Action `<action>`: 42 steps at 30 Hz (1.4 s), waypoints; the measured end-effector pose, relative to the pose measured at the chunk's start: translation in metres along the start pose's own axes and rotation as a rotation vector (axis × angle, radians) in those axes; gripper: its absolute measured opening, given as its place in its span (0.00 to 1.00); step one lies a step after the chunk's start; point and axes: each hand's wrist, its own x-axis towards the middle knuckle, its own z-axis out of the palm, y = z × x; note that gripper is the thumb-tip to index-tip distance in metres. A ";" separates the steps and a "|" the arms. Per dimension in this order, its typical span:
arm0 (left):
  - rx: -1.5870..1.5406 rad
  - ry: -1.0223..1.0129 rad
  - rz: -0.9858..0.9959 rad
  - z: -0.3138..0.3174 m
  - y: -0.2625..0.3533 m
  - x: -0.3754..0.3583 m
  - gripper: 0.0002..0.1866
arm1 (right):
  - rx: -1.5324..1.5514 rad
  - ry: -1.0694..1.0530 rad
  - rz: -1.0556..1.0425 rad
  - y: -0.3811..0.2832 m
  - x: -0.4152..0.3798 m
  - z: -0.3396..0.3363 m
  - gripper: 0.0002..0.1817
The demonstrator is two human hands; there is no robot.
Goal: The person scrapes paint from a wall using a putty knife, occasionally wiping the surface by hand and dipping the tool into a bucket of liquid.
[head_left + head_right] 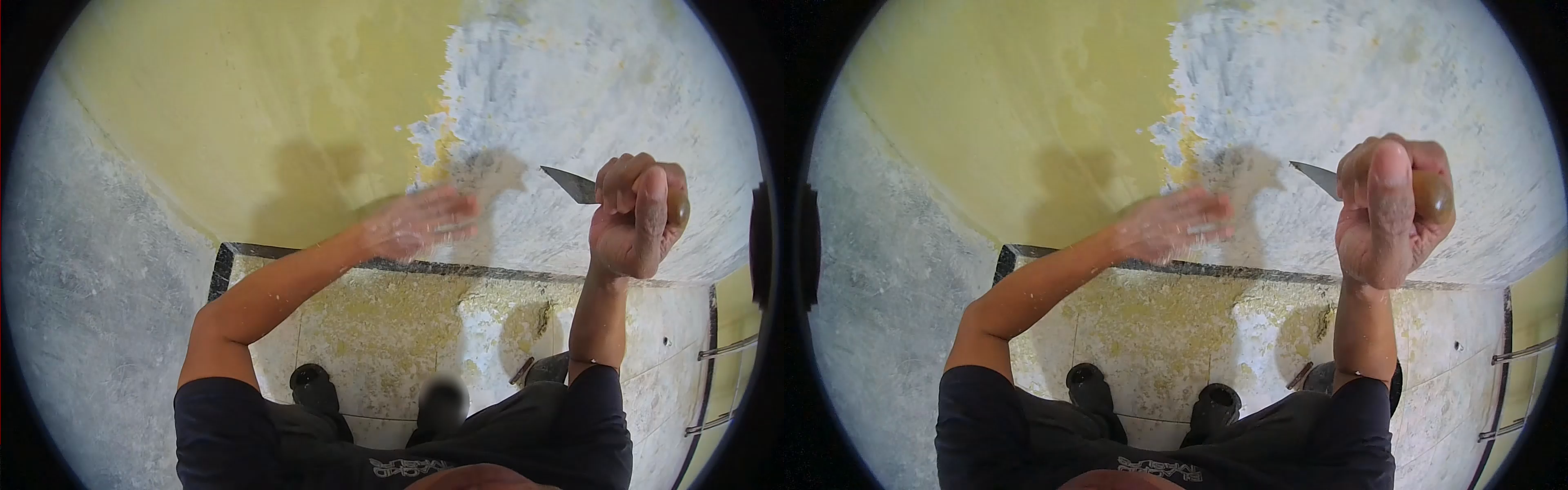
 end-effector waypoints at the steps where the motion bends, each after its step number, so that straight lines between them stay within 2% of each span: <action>1: 0.001 -0.009 0.006 -0.012 -0.004 0.003 0.43 | 0.003 0.010 0.001 -0.005 0.001 -0.003 0.13; 3: -0.120 0.571 -0.562 -0.030 -0.017 0.010 0.37 | -0.098 0.058 0.066 -0.012 0.003 -0.007 0.13; 4: -0.113 0.562 -0.555 -0.027 -0.016 0.011 0.37 | -0.048 0.094 0.078 -0.012 0.003 -0.007 0.12; 6: -0.534 0.405 -0.313 0.000 -0.008 0.007 0.40 | -0.016 0.113 0.118 -0.012 0.001 -0.009 0.12; 8: -0.920 0.235 -0.076 -0.001 -0.013 0.007 0.43 | 0.022 0.121 0.134 -0.007 0.000 -0.013 0.10; 10: -0.417 0.135 0.070 -0.015 0.013 0.002 0.39 | 0.055 0.164 0.051 -0.005 -0.003 -0.014 0.07; 11: -0.404 0.126 0.068 -0.030 0.022 0.006 0.39 | 0.072 0.193 -0.021 -0.004 -0.003 -0.014 0.05; 13: -1.389 -0.021 -0.470 -0.051 0.039 0.025 0.36 | 0.172 0.204 -0.100 -0.005 -0.008 -0.005 0.08; 14: -1.940 0.363 -0.431 -0.055 0.043 0.038 0.31 | 0.147 0.167 -0.201 -0.002 -0.013 0.004 0.09; 15: -1.930 0.356 -0.441 -0.059 0.039 0.045 0.31 | 0.121 0.135 -0.298 0.002 -0.020 0.010 0.10; 17: -2.987 0.661 -0.262 -0.108 0.025 0.059 0.28 | 0.040 -0.100 -0.357 0.011 -0.034 0.013 0.12; 18: -2.975 0.657 -0.275 -0.128 0.021 0.061 0.28 | 0.031 -0.178 -0.364 0.014 -0.040 0.017 0.11; 20: -2.929 0.657 -0.868 -0.161 0.012 0.061 0.33 | 0.041 -0.373 -0.399 0.022 -0.050 0.021 0.14; 21: -2.918 0.652 -0.865 -0.169 0.010 0.059 0.33 | 0.061 -0.490 -0.421 0.026 -0.055 0.022 0.17; 22: -2.666 0.675 -1.029 -0.177 0.009 0.057 0.33 | 0.058 -0.487 -0.430 0.026 -0.060 0.024 0.17; 23: -2.410 0.694 -1.163 -0.184 0.009 0.053 0.33 | -0.049 -0.569 -0.399 0.024 -0.065 0.028 0.18; 24: -2.354 0.825 -1.162 -0.186 0.008 0.046 0.31 | -0.157 -0.652 -0.366 0.020 -0.067 0.030 0.20; 25: -2.356 0.832 -1.153 -0.185 0.007 0.042 0.31 | -0.161 -0.658 -0.371 0.014 -0.064 0.030 0.20; 27: -2.317 1.011 -1.271 -0.175 0.005 0.031 0.26 | -0.306 -0.731 0.013 0.000 -0.060 0.031 0.33; 28: -2.324 1.009 -1.261 -0.161 0.007 0.027 0.26 | -0.315 -0.733 0.014 -0.007 -0.066 0.034 0.33; 30: -2.274 1.225 -1.337 -0.133 0.012 0.027 0.22 | -0.316 -0.452 0.365 -0.019 -0.074 0.038 0.47; 31: -2.302 1.233 -1.333 -0.134 0.013 0.030 0.22 | -0.332 -0.470 0.376 -0.017 -0.076 0.038 0.47; 33: -2.224 1.194 -1.443 -0.138 0.015 0.034 0.22 | 0.327 -0.277 1.155 -0.012 -0.087 0.040 0.53; 34: -2.255 1.184 -1.435 -0.135 0.015 0.035 0.22 | 0.461 -0.293 1.270 -0.015 -0.075 0.043 0.53; 35: -2.210 1.108 -1.421 -0.132 0.013 0.037 0.22 | 0.439 -0.280 1.277 -0.013 -0.072 0.046 0.53; 37: -2.180 1.008 -1.382 -0.129 0.009 0.037 0.23 | 0.017 -0.386 1.060 -0.004 -0.076 0.055 0.53; 38: -2.087 1.008 -1.380 -0.128 0.008 0.037 0.21 | -0.031 -0.344 0.923 0.003 -0.078 0.061 0.54; 39: -1.997 1.012 -1.377 -0.126 0.007 0.037 0.20 | -0.053 -0.329 0.928 0.003 -0.077 0.060 0.54; 40: -1.923 1.048 -1.255 -0.119 0.004 0.033 0.21 | -0.140 -0.364 0.975 -0.002 -0.071 0.064 0.54; 41: -1.942 1.030 -1.250 -0.112 0.003 0.028 0.21 | -0.222 -0.399 1.028 -0.005 -0.070 0.068 0.55; 42: -2.057 0.924 -1.203 -0.105 0.000 0.023 0.22 | -0.276 -0.235 0.949 -0.003 -0.077 0.076 0.49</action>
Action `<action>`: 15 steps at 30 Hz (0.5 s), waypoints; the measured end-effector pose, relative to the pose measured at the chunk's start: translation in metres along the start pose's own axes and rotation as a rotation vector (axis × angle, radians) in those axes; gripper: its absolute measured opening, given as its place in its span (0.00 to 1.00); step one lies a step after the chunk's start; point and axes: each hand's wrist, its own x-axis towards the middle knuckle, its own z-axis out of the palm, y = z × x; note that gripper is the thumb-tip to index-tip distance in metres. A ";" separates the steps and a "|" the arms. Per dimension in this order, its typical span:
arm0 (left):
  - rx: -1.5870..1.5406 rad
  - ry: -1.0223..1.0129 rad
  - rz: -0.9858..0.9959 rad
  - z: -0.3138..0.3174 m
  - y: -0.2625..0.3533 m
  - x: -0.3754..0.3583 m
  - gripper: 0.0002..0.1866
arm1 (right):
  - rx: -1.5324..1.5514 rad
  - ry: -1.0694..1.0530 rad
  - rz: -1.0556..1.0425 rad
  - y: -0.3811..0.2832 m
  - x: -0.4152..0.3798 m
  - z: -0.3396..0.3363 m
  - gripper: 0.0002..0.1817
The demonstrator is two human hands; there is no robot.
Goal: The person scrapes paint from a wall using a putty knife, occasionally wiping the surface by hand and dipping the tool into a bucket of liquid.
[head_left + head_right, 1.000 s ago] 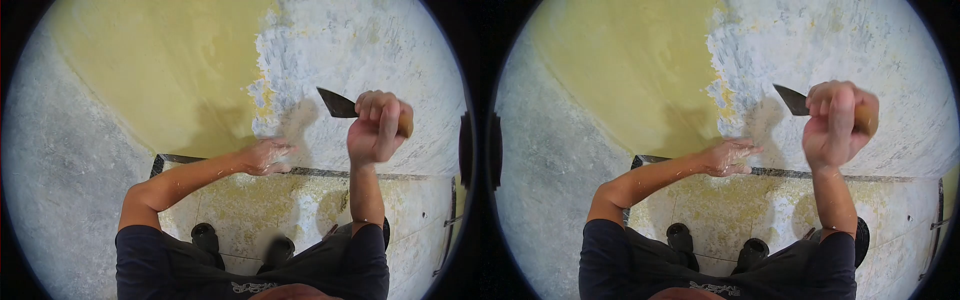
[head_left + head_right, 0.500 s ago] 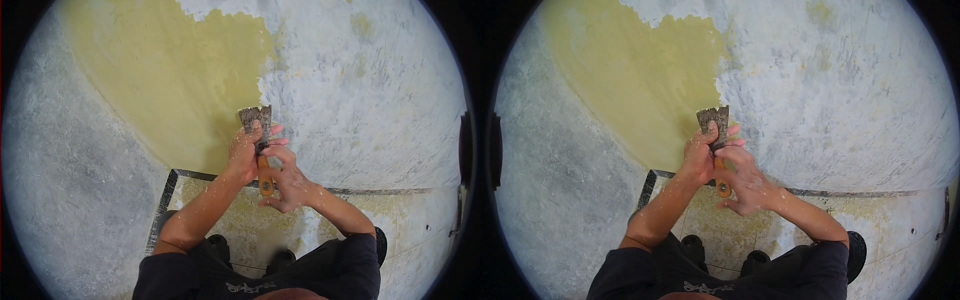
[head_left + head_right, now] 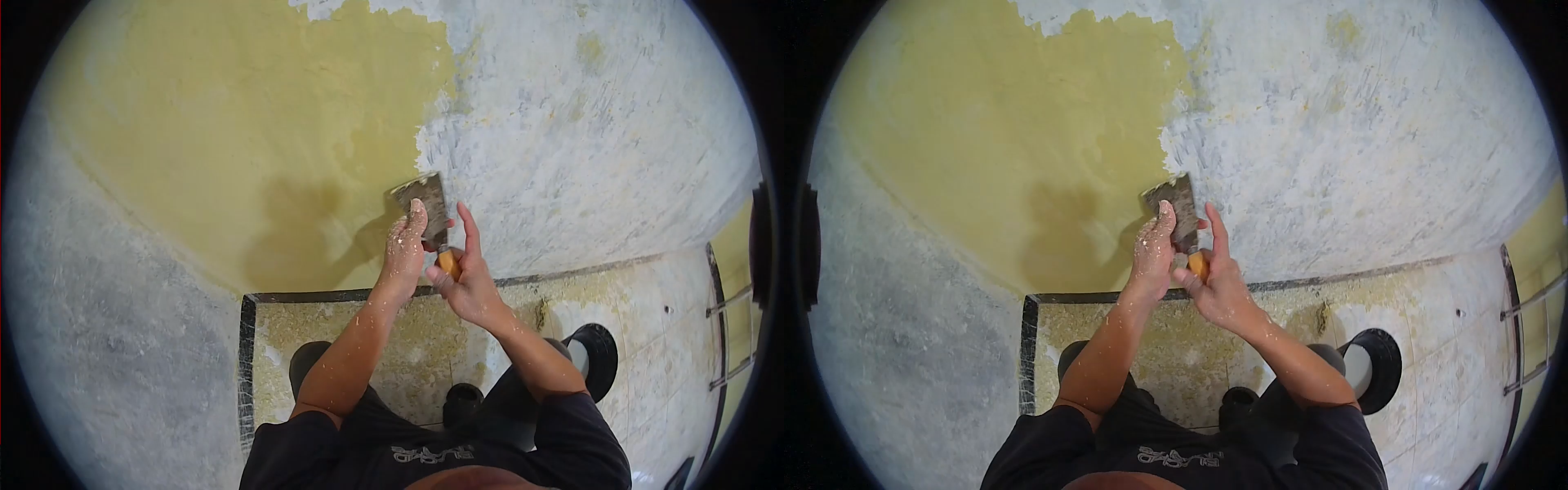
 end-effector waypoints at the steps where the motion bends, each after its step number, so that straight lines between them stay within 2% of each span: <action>1: -0.019 -0.081 -0.091 -0.004 -0.002 0.002 0.23 | -0.003 0.014 0.013 0.005 -0.001 0.005 0.49; 2: -0.056 -0.066 -0.001 -0.005 -0.005 0.002 0.24 | -0.139 0.026 -0.041 0.009 0.000 0.008 0.46; 3: -0.062 -0.078 -0.015 -0.008 -0.007 0.003 0.24 | -0.275 0.036 -0.092 0.011 0.000 0.010 0.43; 4: -0.072 -0.037 -0.047 -0.012 -0.008 0.004 0.24 | -0.223 0.062 -0.060 0.008 -0.002 0.016 0.38; 5: -0.083 0.009 -0.078 -0.014 -0.011 0.006 0.24 | -0.231 0.063 -0.047 0.010 -0.001 0.019 0.38; 6: -0.101 0.101 -0.021 -0.012 -0.020 0.012 0.23 | -0.275 0.071 -0.043 0.014 0.002 0.021 0.37; 7: -0.105 0.099 -0.030 -0.012 -0.024 0.014 0.23 | -0.317 0.078 -0.039 0.019 0.004 0.024 0.38; 9: 0.219 0.210 0.095 -0.013 -0.030 0.017 0.27 | -0.361 0.117 -0.105 0.035 0.006 0.034 0.37; 10: 0.218 0.210 0.094 -0.014 -0.031 0.018 0.27 | -0.400 0.159 -0.181 0.041 0.008 0.036 0.37; 12: 0.409 0.219 0.126 -0.017 -0.034 0.018 0.30 | -0.479 0.177 -0.189 0.048 0.009 0.036 0.37; 15: 0.406 0.224 0.128 -0.017 -0.044 0.021 0.30 | -0.647 0.174 -0.150 0.053 0.008 0.034 0.37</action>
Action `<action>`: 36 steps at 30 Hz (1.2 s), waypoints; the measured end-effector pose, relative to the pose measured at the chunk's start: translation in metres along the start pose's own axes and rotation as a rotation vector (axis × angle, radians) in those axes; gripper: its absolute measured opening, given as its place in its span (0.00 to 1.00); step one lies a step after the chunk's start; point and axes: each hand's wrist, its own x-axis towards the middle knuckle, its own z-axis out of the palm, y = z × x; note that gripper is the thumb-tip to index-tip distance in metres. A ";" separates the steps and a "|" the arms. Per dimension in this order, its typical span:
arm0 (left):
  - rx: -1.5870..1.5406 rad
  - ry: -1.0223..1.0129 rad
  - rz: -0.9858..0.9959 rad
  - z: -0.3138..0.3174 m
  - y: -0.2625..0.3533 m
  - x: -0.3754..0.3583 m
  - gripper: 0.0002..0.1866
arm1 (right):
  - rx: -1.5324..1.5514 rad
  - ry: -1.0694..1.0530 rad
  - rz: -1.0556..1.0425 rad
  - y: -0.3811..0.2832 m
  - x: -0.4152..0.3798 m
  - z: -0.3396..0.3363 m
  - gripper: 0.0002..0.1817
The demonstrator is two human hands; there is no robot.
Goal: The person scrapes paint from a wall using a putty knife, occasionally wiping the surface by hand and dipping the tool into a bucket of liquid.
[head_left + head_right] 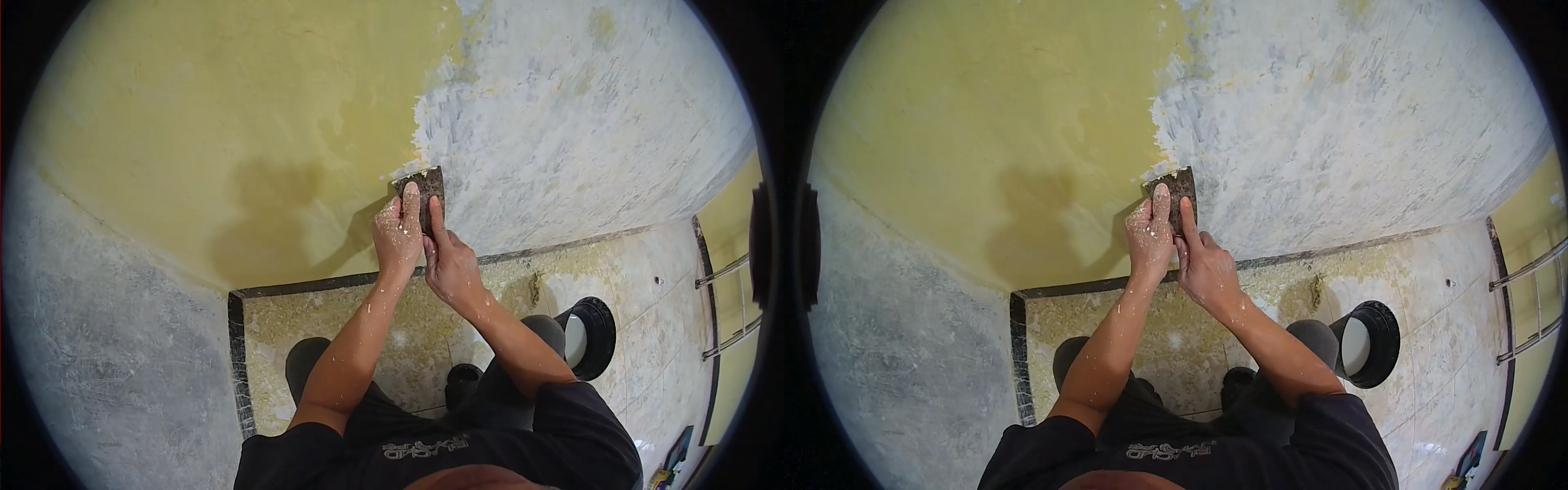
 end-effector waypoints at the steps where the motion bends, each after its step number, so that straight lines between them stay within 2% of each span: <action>1: 0.000 -0.001 -0.006 0.002 0.000 0.001 0.30 | -0.092 -0.032 0.019 0.002 0.000 -0.001 0.37; 5: -0.058 0.068 -0.032 0.009 -0.005 0.003 0.29 | -0.136 -0.081 0.101 -0.003 0.000 0.004 0.40; 8: -0.112 0.100 -0.034 0.012 -0.004 0.004 0.28 | -0.113 -0.011 0.079 0.001 0.001 0.009 0.41; 10: -0.254 0.110 0.025 0.016 0.002 0.004 0.27 | -0.187 0.025 0.031 0.003 0.006 0.008 0.42; 20: -0.234 0.094 -0.015 0.014 0.006 0.008 0.24 | -0.112 0.016 0.058 0.004 0.012 0.009 0.41; 22: -0.183 0.141 0.106 0.014 0.020 0.010 0.22 | -0.102 0.148 -0.070 0.004 0.021 0.009 0.43; 23: -0.314 0.090 0.093 0.013 0.028 0.012 0.22 | -0.099 0.145 -0.061 0.002 0.019 0.009 0.43; 27: -0.249 0.090 0.033 0.009 0.022 0.011 0.20 | -0.098 0.178 -0.086 0.007 0.029 0.014 0.44; 29: -0.117 0.087 0.038 0.005 0.017 0.005 0.21 | -0.086 0.208 -0.106 0.013 0.019 0.023 0.44; 31: -0.115 0.086 0.019 0.004 0.010 0.004 0.22 | -0.133 0.117 -0.042 0.015 0.008 0.025 0.43; 36: -0.239 0.079 -0.078 0.008 0.017 0.003 0.23 | -0.103 0.116 -0.024 -0.002 0.013 0.011 0.42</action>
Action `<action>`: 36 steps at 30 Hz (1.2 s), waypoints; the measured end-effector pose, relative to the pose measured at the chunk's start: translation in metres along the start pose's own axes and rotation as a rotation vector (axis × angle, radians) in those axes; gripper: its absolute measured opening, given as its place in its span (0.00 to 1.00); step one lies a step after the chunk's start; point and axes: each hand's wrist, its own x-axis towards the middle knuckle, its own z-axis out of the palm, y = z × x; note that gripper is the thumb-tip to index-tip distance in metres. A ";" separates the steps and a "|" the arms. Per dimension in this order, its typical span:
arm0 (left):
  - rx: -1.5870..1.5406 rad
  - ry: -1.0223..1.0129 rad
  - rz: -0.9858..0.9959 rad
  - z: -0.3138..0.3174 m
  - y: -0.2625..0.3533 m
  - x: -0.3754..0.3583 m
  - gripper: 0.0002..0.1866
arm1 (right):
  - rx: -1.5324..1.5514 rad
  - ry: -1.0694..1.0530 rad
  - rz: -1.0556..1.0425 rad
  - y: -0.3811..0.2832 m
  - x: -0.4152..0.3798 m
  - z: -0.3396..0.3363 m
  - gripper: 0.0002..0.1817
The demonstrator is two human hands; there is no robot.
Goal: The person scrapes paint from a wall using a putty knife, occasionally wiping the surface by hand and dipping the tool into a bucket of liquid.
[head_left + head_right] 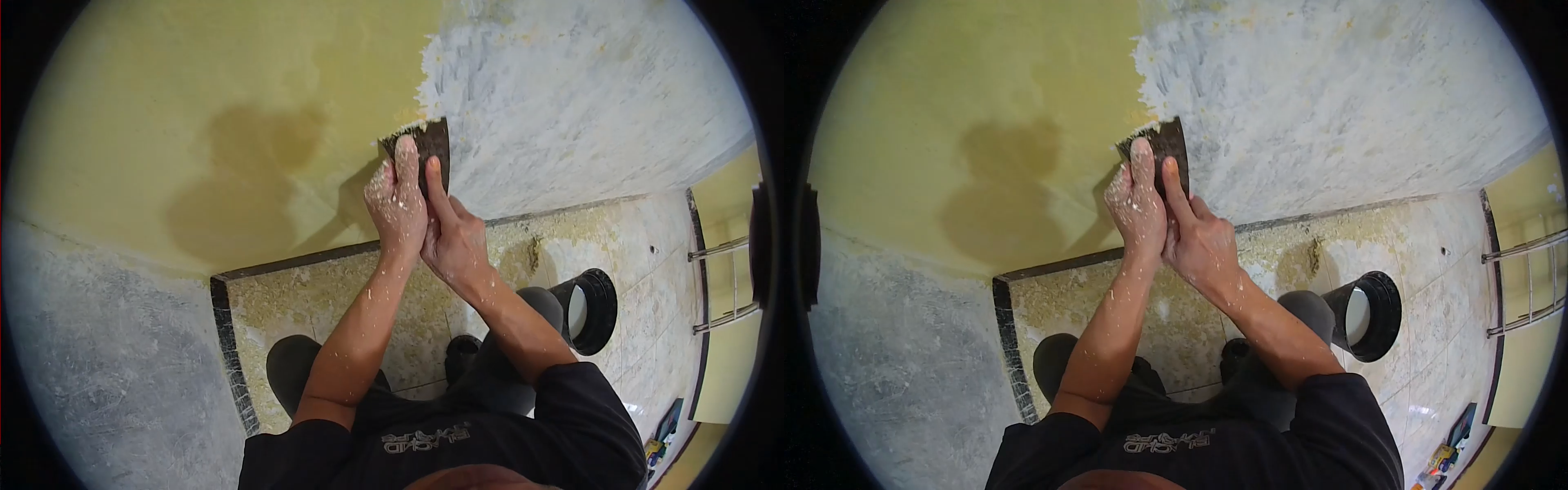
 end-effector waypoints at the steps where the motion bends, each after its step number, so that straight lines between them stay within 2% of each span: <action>1: -0.052 -0.008 -0.030 0.002 0.005 -0.001 0.23 | -0.015 -0.001 0.003 -0.003 0.003 -0.003 0.42; 4: 0.003 0.054 0.044 0.005 -0.002 0.003 0.28 | 0.050 -0.032 0.051 -0.007 0.004 -0.007 0.42; 7: -0.033 0.053 0.046 0.005 -0.002 0.002 0.28 | 0.019 -0.039 0.063 -0.011 0.003 -0.010 0.40; 11: -0.055 0.056 0.079 0.003 -0.004 0.004 0.29 | 0.034 -0.085 0.097 -0.016 0.004 -0.012 0.39; 14: -0.013 0.035 0.072 0.001 0.007 0.003 0.29 | 0.163 -0.057 0.111 -0.016 0.004 -0.005 0.39; 16: 0.066 0.064 0.126 0.002 0.017 0.000 0.28 | 0.181 0.030 0.030 -0.013 0.004 0.002 0.42; 23: -0.003 0.004 0.113 0.000 0.007 0.006 0.27 | 0.119 -0.063 0.138 -0.017 0.004 0.000 0.40; 25: 0.006 0.053 0.178 0.002 0.008 0.005 0.27 | 0.167 0.041 0.021 -0.010 0.004 0.006 0.42; 29: 0.076 0.050 0.143 0.001 0.018 0.005 0.26 | 0.259 0.090 -0.025 -0.011 0.011 0.007 0.42; 31: 0.114 0.072 0.366 0.004 0.027 0.012 0.26 | 0.187 0.138 -0.028 -0.016 0.024 -0.002 0.41; 34: 0.068 0.018 0.273 0.008 0.054 0.021 0.28 | 0.199 0.160 -0.043 -0.028 0.047 -0.016 0.39; 36: 0.106 0.062 0.310 0.005 0.045 0.012 0.29 | 0.160 0.110 0.010 -0.023 0.038 -0.013 0.39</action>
